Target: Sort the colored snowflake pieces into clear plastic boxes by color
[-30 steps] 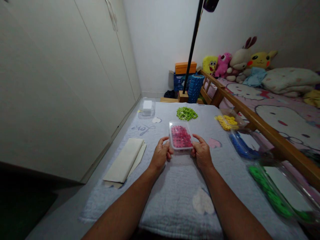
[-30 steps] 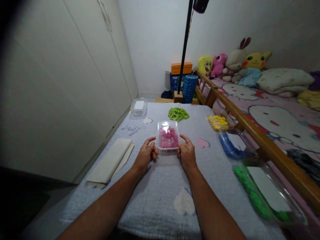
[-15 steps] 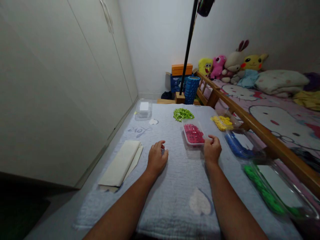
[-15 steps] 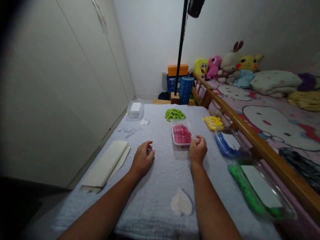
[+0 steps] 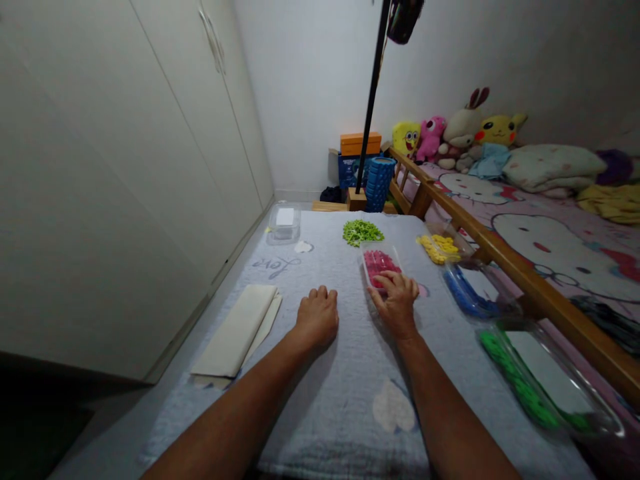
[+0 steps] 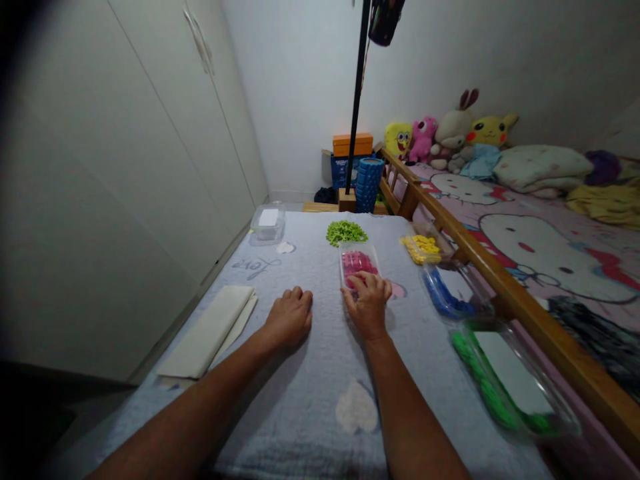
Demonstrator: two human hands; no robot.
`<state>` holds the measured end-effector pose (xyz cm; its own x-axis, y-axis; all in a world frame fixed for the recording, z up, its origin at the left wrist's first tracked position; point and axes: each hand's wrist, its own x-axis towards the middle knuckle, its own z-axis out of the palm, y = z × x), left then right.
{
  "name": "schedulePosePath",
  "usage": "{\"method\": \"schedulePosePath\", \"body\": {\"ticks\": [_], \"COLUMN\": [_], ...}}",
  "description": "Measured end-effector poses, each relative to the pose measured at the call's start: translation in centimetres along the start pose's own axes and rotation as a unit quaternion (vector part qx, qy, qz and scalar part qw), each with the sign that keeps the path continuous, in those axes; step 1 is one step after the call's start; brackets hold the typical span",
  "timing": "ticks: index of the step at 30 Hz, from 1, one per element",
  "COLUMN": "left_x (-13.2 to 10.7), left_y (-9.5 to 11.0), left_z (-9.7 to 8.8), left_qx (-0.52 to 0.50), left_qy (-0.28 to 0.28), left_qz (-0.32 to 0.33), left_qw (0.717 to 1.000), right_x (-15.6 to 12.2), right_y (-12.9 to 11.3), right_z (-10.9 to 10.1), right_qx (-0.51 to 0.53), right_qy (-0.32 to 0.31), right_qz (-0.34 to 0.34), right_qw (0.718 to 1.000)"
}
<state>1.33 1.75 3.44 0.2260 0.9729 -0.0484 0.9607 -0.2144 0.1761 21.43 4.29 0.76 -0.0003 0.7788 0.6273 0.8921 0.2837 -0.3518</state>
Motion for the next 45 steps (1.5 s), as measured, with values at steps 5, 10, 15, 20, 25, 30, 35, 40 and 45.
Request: {"method": "schedulePosePath", "body": {"ticks": [5, 10, 15, 20, 25, 30, 35, 40, 45], "left_x": [3.7, 7.3, 7.9, 8.1, 8.7, 9.1, 9.2, 9.2, 9.2], "left_y": [0.2, 0.9, 0.3, -0.6, -1.0, -1.2, -1.3, -1.3, -1.2], "left_z": [-1.3, 0.0, 2.3, 3.0, 2.7, 2.8, 2.9, 2.9, 2.9], "left_qx": [-0.039, -0.071, -0.082, -0.091, -0.093, -0.087, -0.087, -0.083, -0.074], "left_qy": [-0.026, 0.053, 0.151, 0.157, 0.151, 0.155, 0.157, 0.162, 0.16], "left_qz": [-0.009, -0.065, -0.077, -0.069, -0.065, -0.063, -0.064, -0.066, -0.067], "left_qw": [0.999, 0.994, 0.982, 0.981, 0.982, 0.982, 0.982, 0.981, 0.982], "right_x": [0.7, 2.3, 4.2, 7.0, 10.4, 13.5, 15.1, 14.6, 15.1], "right_y": [1.3, 3.3, 5.3, 6.9, 8.7, 10.2, 10.5, 10.0, 10.6], "right_z": [0.1, 0.0, 0.2, 1.7, 3.4, 4.5, 5.2, 5.3, 5.4], "right_qx": [-0.025, -0.067, -0.094, -0.118, -0.14, -0.164, -0.194, -0.208, -0.21], "right_qy": [0.018, 0.022, -0.001, -0.012, -0.024, -0.056, -0.086, -0.125, -0.161], "right_qz": [0.028, 0.073, 0.077, 0.062, 0.064, 0.069, 0.064, 0.029, 0.017], "right_qw": [0.999, 0.995, 0.993, 0.991, 0.988, 0.982, 0.975, 0.97, 0.964]}}
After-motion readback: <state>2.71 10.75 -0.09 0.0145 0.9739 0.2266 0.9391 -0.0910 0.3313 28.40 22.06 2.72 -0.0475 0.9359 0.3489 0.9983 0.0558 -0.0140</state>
